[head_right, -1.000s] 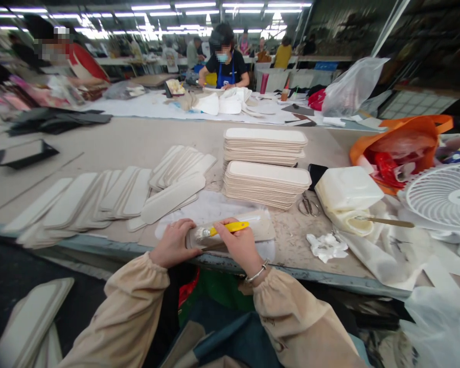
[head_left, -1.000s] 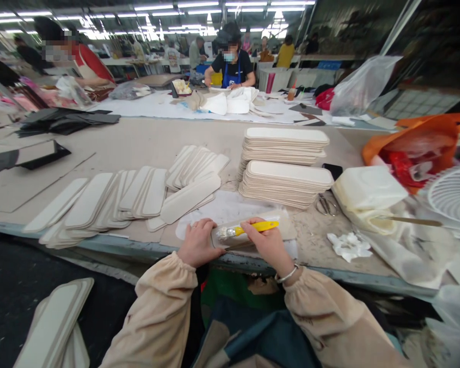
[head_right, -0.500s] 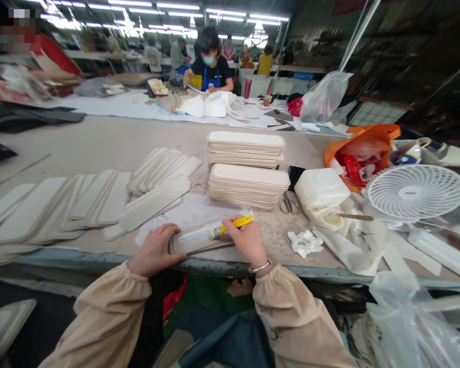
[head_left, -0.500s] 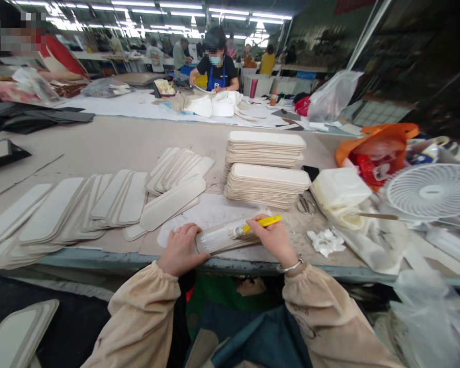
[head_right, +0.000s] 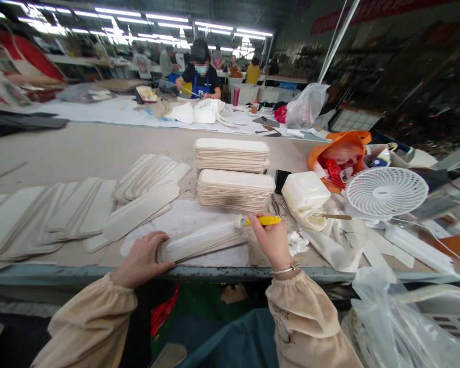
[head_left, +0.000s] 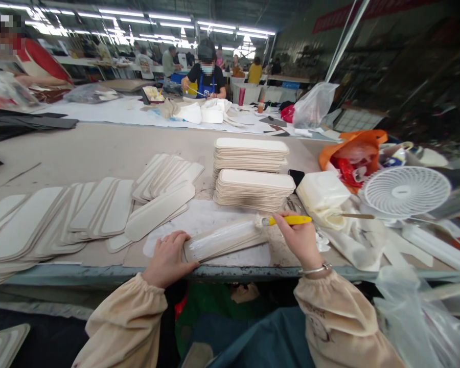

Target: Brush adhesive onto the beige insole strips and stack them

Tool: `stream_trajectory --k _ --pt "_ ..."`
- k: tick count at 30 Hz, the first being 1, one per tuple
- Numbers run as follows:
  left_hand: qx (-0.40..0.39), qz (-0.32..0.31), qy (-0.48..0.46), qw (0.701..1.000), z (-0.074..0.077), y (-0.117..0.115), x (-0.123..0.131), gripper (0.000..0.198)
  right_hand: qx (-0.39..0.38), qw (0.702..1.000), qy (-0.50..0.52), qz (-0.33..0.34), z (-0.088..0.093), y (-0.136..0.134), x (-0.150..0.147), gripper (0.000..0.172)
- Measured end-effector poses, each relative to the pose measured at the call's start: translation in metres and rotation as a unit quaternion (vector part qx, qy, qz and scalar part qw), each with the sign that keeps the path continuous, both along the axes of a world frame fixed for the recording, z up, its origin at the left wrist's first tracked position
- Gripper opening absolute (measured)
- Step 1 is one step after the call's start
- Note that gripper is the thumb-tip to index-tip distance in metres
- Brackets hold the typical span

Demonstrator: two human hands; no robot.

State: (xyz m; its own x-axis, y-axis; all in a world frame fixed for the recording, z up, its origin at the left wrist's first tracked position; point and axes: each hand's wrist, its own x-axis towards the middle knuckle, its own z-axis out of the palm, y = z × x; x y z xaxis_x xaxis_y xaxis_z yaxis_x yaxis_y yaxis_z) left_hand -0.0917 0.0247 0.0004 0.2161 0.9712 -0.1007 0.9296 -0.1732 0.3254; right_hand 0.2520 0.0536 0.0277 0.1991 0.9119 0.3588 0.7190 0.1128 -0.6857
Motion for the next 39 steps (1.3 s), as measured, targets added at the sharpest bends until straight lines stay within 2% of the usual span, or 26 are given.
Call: stream_trajectory --k 5,9,12,15,17,19,23,26,29,32,37,39 --pt "0.002 0.002 0.006 1.000 -0.002 0.001 0.000 0.059 0.115 0.991 -0.059 0.044 -0.004 -0.002 -0.002 0.027" --pt "0.005 0.006 0.003 1.000 -0.003 0.001 -0.001 0.058 0.115 0.979 -0.129 0.109 -0.014 -0.006 -0.018 0.021" --pt "0.002 0.007 0.000 1.000 -0.002 0.001 -0.001 0.059 0.094 0.979 -0.101 0.151 -0.015 -0.009 -0.025 0.018" --pt "0.000 0.009 -0.004 1.000 -0.002 0.000 -0.001 0.059 0.120 0.983 -0.056 0.125 -0.011 -0.007 -0.021 0.016" --pt "0.000 0.011 -0.006 1.000 -0.002 0.000 -0.001 0.059 0.153 0.982 -0.062 0.086 -0.011 -0.002 -0.014 0.017" --pt "0.000 0.011 -0.005 1.000 -0.002 0.000 -0.001 0.058 0.171 0.979 -0.083 0.075 -0.015 0.002 -0.011 0.017" --pt "0.003 0.008 -0.004 1.000 -0.004 0.001 -0.001 0.058 0.137 0.977 -0.105 0.122 -0.024 0.002 -0.020 0.016" --pt "0.001 0.007 -0.002 1.000 -0.004 0.001 -0.002 0.059 0.116 0.978 -0.070 0.156 -0.025 -0.001 -0.027 0.015" --pt "0.001 0.007 -0.004 1.000 -0.004 0.001 -0.002 0.059 0.136 0.982 -0.039 0.127 -0.024 0.001 -0.023 0.014" --pt "0.002 0.008 -0.004 1.000 -0.003 0.001 -0.001 0.058 0.150 0.983 -0.055 0.093 -0.028 0.003 -0.019 0.014" --pt "-0.002 0.008 -0.003 1.000 -0.001 0.000 -0.001 0.059 0.117 0.980 -0.053 0.152 -0.030 0.001 -0.029 0.016" --pt "-0.003 0.006 -0.005 1.000 -0.001 0.000 -0.002 0.059 0.121 0.981 -0.036 0.149 -0.025 0.000 -0.028 0.016"
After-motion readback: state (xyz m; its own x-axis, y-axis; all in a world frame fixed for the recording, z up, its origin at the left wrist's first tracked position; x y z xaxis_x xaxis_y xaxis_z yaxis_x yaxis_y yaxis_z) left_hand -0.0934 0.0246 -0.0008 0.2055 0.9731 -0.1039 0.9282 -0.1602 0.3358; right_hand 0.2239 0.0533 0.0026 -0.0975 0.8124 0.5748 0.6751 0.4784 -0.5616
